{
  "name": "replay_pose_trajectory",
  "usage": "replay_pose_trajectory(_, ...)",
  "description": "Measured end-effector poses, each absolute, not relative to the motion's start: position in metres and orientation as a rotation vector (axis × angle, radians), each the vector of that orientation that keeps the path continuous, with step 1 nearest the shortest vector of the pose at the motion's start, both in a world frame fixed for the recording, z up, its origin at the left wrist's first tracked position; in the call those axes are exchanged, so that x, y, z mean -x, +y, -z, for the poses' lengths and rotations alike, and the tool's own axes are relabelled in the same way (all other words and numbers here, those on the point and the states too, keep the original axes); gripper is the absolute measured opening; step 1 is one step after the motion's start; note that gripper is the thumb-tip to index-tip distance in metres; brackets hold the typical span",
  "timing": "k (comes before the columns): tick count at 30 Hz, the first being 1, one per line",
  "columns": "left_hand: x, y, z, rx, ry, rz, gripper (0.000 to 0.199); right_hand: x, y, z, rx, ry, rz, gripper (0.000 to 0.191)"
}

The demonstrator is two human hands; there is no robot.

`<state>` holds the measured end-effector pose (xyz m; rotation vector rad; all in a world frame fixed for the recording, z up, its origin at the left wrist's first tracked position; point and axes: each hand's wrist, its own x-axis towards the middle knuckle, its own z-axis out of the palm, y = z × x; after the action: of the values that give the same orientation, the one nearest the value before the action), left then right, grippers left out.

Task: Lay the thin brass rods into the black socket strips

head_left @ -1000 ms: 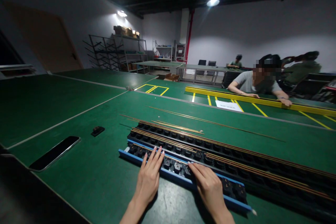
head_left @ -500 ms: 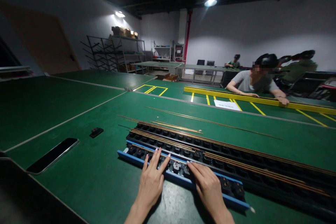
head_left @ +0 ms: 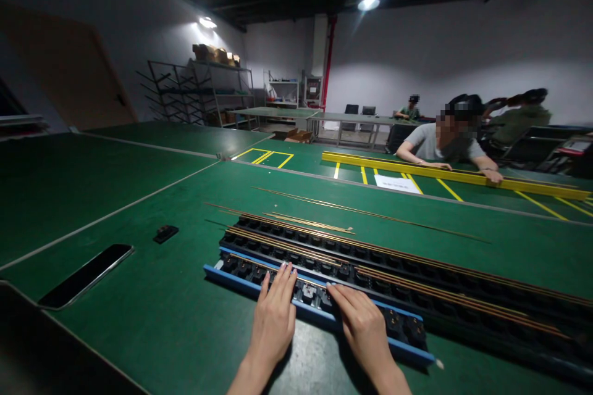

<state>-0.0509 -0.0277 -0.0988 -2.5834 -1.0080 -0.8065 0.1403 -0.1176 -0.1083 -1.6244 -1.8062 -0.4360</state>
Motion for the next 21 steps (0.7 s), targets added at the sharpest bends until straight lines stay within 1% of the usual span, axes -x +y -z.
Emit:
replay_pose_trajectory(3, 0.047, -0.03, 0.099, 2.573, -1.047, 0.786, 0.066, -0.14, -0.117, 0.109, 1.617, -1.788, 0.431, 0.059)
replay_pose_trajectory(9, 0.04, -0.04, 0.094, 2.569, -1.131, 0.712, 0.077, -0.139, -0.116, 0.111, 1.616, -1.77, 0.413, 0.057)
replay_pose_trajectory(16, 0.027, -0.05, 0.094, 2.671, -0.977, 0.729, 0.077, -0.138, -0.116, 0.113, 1.619, -1.742, 0.399, 0.054)
replay_pose_trajectory(21, 0.025, -0.051, 0.095, 2.707, -1.019, 0.715, 0.075, -0.137, -0.117, 0.111, 1.642, -1.753, 0.408, 0.051)
